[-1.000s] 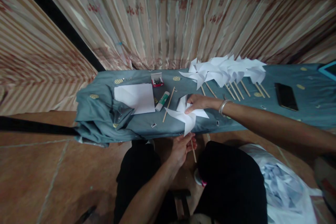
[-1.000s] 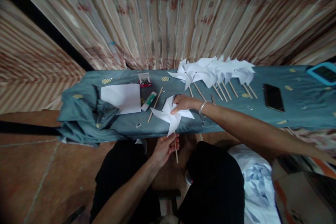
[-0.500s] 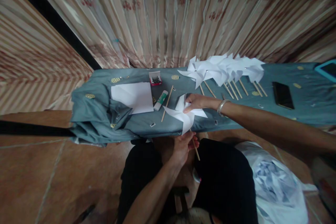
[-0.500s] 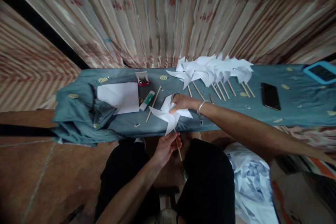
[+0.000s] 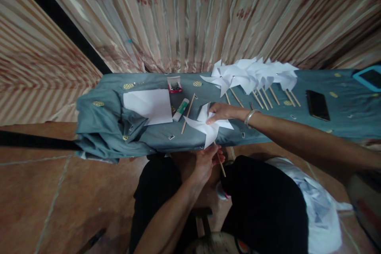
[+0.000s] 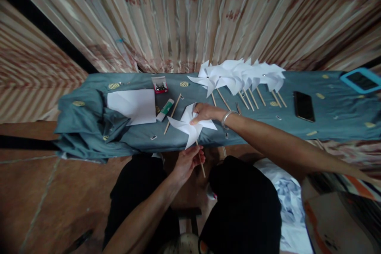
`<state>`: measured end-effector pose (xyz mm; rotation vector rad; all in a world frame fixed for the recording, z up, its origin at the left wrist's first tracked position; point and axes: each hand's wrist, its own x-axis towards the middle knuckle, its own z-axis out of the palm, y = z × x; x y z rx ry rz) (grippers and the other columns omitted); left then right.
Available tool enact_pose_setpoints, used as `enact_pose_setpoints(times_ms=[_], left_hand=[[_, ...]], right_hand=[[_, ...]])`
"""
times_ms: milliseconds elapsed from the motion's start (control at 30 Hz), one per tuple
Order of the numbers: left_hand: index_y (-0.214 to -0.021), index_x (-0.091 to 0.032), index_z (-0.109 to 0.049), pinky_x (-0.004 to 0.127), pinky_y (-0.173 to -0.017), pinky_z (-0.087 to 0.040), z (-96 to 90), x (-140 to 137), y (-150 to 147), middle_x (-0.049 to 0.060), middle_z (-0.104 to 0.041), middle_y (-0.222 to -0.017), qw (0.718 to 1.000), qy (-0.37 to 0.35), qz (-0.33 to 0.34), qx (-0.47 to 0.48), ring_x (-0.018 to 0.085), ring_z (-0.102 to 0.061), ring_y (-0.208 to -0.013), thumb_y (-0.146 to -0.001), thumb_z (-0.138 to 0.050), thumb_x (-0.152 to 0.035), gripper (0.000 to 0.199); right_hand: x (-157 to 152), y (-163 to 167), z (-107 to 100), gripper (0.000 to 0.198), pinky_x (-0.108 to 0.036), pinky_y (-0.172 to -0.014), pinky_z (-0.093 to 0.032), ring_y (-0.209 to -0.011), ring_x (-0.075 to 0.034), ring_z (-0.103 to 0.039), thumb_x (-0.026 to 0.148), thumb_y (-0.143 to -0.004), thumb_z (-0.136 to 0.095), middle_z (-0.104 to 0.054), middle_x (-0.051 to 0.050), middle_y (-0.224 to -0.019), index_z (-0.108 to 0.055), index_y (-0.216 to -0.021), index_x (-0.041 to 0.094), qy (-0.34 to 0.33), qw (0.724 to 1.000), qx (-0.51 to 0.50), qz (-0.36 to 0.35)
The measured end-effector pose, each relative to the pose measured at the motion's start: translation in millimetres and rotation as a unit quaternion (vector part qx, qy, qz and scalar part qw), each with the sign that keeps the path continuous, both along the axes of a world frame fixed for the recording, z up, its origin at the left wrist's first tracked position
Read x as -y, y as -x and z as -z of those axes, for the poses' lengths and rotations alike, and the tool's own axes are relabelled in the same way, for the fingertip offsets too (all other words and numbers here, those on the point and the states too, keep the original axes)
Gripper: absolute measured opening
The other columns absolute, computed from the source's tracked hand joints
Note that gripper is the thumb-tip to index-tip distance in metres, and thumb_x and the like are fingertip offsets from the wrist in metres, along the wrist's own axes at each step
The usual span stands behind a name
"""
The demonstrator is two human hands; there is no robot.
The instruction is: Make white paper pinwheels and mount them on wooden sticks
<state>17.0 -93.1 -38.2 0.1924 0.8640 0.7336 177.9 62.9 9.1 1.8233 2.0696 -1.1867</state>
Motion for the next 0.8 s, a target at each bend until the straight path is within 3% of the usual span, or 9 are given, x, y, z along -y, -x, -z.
enact_pose_setpoints(times_ms=[233, 433, 633, 800], left_hand=[[-0.077, -0.01, -0.069, 0.025, -0.056, -0.049, -3.6, -0.2, 0.3, 0.002, -0.064, -0.063, 0.999, -0.007, 0.01, -0.036, 0.011, -0.061, -0.05, -0.067, -0.081, -0.029, 0.024], [-0.075, -0.01, -0.069, 0.024, -0.058, -0.049, -7.1, 1.2, -0.1, 0.003, -0.064, -0.063, 0.999, -0.008, -0.006, -0.033, 0.01, -0.06, -0.051, -0.067, -0.081, -0.025, 0.021], [-0.074, -0.009, -0.069, 0.024, -0.06, -0.049, -11.1, 2.0, -1.2, 0.003, -0.063, -0.061, 0.999, -0.007, -0.009, -0.04, 0.01, -0.059, -0.053, -0.067, -0.08, -0.025, 0.021], [-0.074, -0.01, -0.069, 0.025, -0.061, -0.048, -12.9, 2.1, -5.1, 0.003, -0.063, -0.062, 0.999, -0.016, -0.006, -0.043, 0.01, -0.058, -0.053, -0.065, -0.083, -0.028, 0.025]], right_hand=[[6.0, 2.4, -1.1, 0.046, -0.025, -0.058, -0.039, -0.062, -0.014, -0.052, 0.061, -0.053, -0.074, -0.061, 0.001, -0.064, -0.07, -0.067, 0.017, -0.02, 1.0, -0.016, 0.001], [8.8, 7.6, -14.1, 0.042, -0.026, -0.056, -0.037, -0.06, -0.014, -0.049, 0.058, -0.054, -0.075, -0.058, 0.0, -0.061, -0.063, -0.058, 0.018, -0.044, 0.999, -0.013, -0.016], [12.3, 4.0, -18.6, 0.06, -0.025, -0.052, -0.031, -0.055, -0.011, -0.04, 0.077, -0.05, -0.067, -0.047, 0.003, -0.053, -0.056, -0.053, 0.018, -0.053, 0.998, -0.026, -0.007], [16.6, -4.4, -19.6, 0.067, -0.025, -0.05, -0.024, -0.051, -0.009, -0.031, 0.085, -0.056, -0.054, -0.039, 0.006, -0.051, -0.056, -0.057, 0.018, -0.054, 0.997, -0.051, 0.007]])
